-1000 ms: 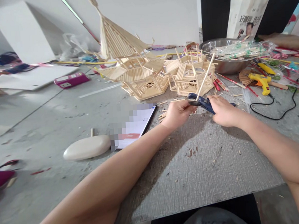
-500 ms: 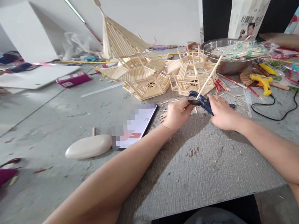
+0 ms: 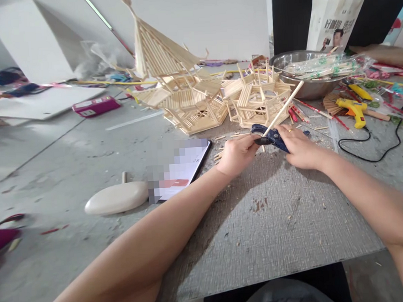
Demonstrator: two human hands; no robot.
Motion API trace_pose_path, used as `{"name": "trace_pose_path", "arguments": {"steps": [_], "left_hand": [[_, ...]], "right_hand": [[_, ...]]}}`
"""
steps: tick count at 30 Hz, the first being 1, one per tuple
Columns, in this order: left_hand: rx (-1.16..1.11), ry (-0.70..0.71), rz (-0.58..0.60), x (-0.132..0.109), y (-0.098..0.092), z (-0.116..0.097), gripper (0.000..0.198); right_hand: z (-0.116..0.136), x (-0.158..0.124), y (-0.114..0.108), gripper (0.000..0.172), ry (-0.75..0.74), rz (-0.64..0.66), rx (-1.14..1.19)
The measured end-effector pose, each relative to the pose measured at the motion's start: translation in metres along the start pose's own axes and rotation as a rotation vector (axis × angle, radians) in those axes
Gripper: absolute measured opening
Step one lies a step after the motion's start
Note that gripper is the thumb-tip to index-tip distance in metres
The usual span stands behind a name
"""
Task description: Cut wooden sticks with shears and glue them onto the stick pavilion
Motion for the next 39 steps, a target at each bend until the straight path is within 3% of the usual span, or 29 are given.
{"name": "trace_pose_path", "arguments": {"steps": [4,7,10,16,20,27,30,36,39], "left_hand": [[-0.022,-0.125,0.018,0.001,-0.003,-0.003,0.022],[-0.062,-0.189,0.083,0.001,-0.006,-0.007,0.021],[-0.09,-0.142,0.132,0.003,-0.006,-0.005,0.019],[0.023,0.015,0.042,0.006,-0.001,0.01,0.022],[0.008,0.022,0.046,0.005,-0.002,0.01,0.021],[-0.283,-0.158,0.265,0.004,-0.004,0.002,0.018],[-0.365,-0.21,0.308,0.006,-0.006,0.001,0.018],[-0.36,-0.333,0.346,0.009,-0.018,-0.001,0.029],[-0.363,-0.371,0.436,0.01,-0.019,-0.002,0.028]], "right_hand": [[0.015,0.001,0.007,0.076,0.157,-0.055,-0.015],[0.02,-0.001,0.008,0.075,0.182,-0.062,-0.054],[0.016,-0.001,0.005,0.075,0.107,-0.036,-0.045],[0.008,0.0,0.002,0.076,0.03,0.004,-0.001],[0.008,-0.001,0.001,0.077,0.006,0.002,0.009],[0.012,0.0,-0.007,0.074,-0.023,0.034,-0.011],[0.009,0.001,-0.008,0.072,-0.01,0.037,-0.049],[-0.013,-0.003,0.004,0.073,0.072,0.056,-0.246],[-0.026,-0.005,0.008,0.067,0.105,0.095,-0.311]]}}
Point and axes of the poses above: each hand's wrist, its own x-axis towards the middle knuckle, its own y-axis out of the palm, z = x × y, the point moved 1 cm from there along x, towards the middle knuckle, and after that the axes turned 15 degrees about -y, right-handed, at the moved point
